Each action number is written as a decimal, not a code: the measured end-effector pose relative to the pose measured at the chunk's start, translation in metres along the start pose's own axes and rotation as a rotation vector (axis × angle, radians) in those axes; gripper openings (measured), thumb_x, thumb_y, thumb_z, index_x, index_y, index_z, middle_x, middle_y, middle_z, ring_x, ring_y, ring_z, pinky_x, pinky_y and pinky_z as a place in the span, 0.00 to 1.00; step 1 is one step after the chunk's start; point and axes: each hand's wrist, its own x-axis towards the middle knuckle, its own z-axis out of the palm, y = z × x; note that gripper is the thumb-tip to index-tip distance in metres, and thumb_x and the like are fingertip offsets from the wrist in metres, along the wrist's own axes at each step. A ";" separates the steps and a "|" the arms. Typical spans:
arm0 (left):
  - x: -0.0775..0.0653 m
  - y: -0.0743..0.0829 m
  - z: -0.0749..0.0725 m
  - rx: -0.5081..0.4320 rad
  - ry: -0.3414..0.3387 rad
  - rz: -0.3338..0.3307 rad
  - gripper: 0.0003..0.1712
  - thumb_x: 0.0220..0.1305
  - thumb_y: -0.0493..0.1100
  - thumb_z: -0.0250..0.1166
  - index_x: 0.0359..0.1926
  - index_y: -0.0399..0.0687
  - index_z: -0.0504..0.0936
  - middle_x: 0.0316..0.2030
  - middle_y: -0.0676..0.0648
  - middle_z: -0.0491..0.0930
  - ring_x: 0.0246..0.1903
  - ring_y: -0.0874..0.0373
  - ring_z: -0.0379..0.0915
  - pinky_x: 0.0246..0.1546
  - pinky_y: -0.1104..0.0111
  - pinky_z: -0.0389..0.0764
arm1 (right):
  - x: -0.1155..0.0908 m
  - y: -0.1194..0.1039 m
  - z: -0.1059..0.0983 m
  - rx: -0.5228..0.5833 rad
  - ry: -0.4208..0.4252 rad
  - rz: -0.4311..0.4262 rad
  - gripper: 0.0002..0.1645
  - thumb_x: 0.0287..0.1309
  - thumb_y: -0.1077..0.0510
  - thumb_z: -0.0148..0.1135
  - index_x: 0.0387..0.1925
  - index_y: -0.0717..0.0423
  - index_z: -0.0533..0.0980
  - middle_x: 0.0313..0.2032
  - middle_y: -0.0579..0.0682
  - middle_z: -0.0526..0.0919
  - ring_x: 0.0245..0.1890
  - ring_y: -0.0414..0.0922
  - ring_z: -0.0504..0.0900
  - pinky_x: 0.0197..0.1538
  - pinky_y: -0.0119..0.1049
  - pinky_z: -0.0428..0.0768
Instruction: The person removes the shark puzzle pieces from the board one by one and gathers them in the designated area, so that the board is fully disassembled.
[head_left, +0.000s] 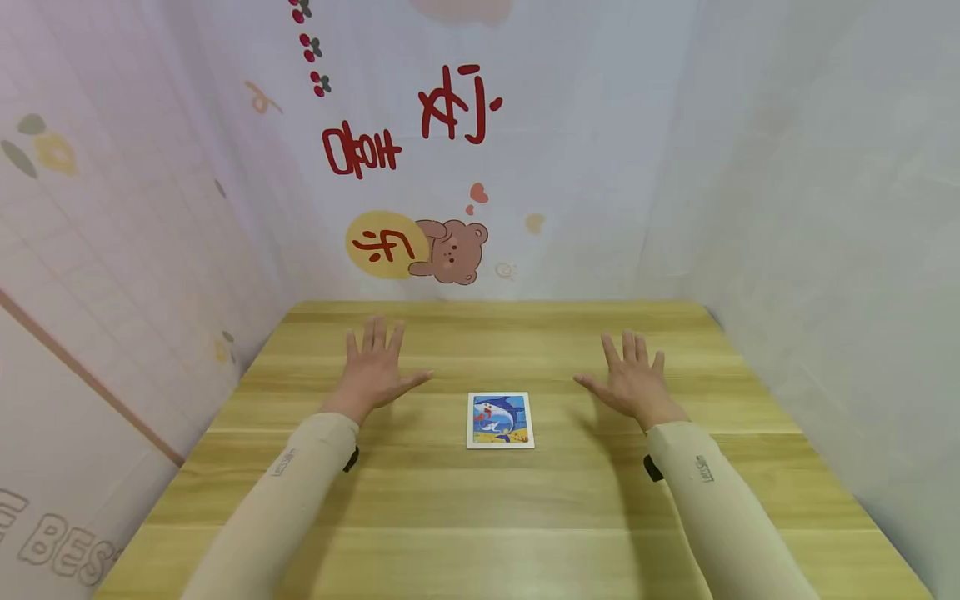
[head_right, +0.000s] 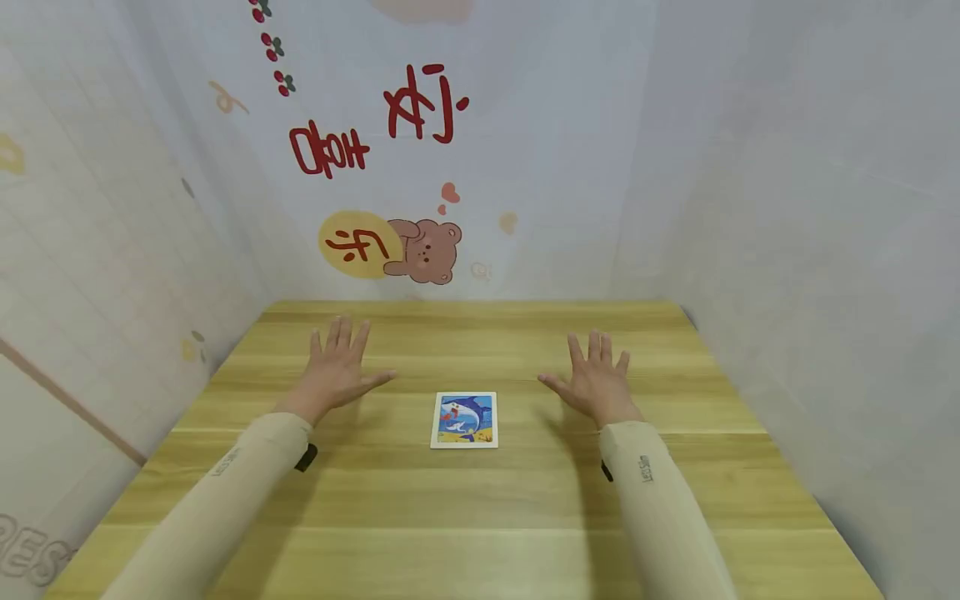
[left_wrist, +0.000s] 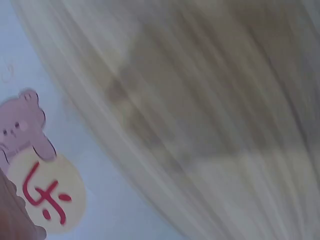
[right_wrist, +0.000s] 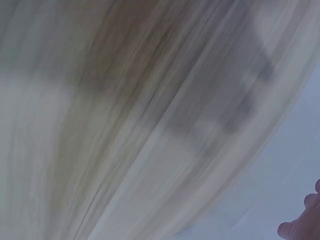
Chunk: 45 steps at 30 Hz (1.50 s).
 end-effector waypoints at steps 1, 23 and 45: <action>0.001 0.005 0.001 -0.009 0.000 0.006 0.64 0.60 0.82 0.46 0.79 0.41 0.41 0.76 0.30 0.31 0.75 0.36 0.23 0.66 0.35 0.28 | 0.002 -0.002 -0.001 0.002 0.009 -0.004 0.59 0.63 0.22 0.43 0.78 0.59 0.44 0.74 0.73 0.39 0.73 0.71 0.38 0.63 0.76 0.38; -0.006 0.100 0.056 -0.295 -0.110 0.118 0.55 0.60 0.73 0.60 0.77 0.47 0.56 0.75 0.37 0.51 0.74 0.39 0.42 0.68 0.39 0.47 | 0.013 -0.060 0.021 0.453 -0.092 -0.014 0.47 0.72 0.42 0.52 0.77 0.64 0.47 0.70 0.75 0.53 0.69 0.71 0.55 0.66 0.66 0.59; -0.008 0.143 0.069 -0.461 -0.011 0.015 0.31 0.61 0.61 0.68 0.60 0.50 0.81 0.63 0.38 0.74 0.66 0.40 0.64 0.62 0.39 0.59 | 0.013 -0.089 0.061 0.888 -0.154 0.196 0.21 0.68 0.57 0.61 0.59 0.60 0.77 0.57 0.62 0.77 0.58 0.57 0.74 0.59 0.53 0.72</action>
